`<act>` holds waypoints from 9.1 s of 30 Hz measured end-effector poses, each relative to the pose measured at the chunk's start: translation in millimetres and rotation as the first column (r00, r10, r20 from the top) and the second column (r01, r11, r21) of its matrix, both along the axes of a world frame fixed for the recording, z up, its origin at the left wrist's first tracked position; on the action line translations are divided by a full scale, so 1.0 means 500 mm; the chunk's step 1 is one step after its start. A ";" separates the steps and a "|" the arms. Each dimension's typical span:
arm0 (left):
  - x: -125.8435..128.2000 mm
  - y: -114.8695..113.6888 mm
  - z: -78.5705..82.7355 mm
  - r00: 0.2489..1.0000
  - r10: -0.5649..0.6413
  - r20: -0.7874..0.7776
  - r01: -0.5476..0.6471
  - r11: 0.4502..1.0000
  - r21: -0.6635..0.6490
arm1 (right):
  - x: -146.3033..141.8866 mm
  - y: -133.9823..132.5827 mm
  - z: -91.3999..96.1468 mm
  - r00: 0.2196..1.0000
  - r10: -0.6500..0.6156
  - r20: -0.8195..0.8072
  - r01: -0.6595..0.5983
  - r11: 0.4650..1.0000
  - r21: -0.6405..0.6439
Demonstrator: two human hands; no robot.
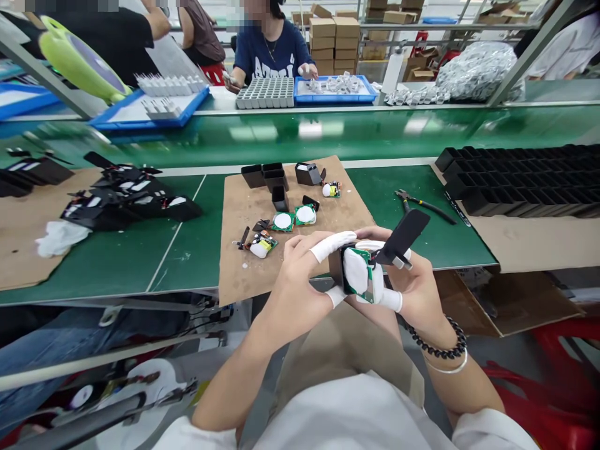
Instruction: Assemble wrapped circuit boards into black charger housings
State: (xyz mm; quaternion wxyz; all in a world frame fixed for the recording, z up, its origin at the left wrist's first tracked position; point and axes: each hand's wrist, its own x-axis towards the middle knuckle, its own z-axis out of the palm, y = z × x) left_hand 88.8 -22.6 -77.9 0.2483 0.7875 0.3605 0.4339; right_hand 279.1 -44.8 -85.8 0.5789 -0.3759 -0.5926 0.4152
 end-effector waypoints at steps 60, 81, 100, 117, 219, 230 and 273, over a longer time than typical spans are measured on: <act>0.067 0.075 -0.220 0.874 0.474 -0.104 -0.476 0.879 0.008 | -0.051 0.084 -0.066 0.608 -0.434 0.665 0.335 0.899 0.281; 0.039 0.067 -0.228 0.905 0.416 -0.087 -0.425 0.895 -0.134 | -0.063 0.102 -0.127 0.702 -0.372 0.607 0.280 0.928 0.244; 0.015 0.071 -0.223 0.915 0.346 0.208 -0.305 0.930 -0.203 | -0.009 0.126 -0.164 0.809 -0.338 0.481 0.226 0.934 0.276; 0.045 0.129 -0.189 0.926 0.253 0.279 -0.043 0.807 -0.589 | -0.014 0.112 -0.198 0.854 -0.456 0.249 0.440 0.890 0.120; 0.046 0.113 -0.203 0.528 0.439 0.727 0.250 0.738 -0.627 | -0.003 0.169 -0.057 0.992 0.117 -0.051 -0.127 0.868 -0.480; -0.114 0.040 -0.236 0.782 0.605 0.148 -0.609 0.793 -0.020 | 0.054 0.605 -0.002 0.647 -0.206 0.735 0.313 0.950 -0.009; -0.115 0.059 -0.260 0.731 0.683 -0.009 -0.618 0.667 0.416 | -0.057 0.633 -0.061 0.923 0.382 0.042 -0.319 0.824 -0.468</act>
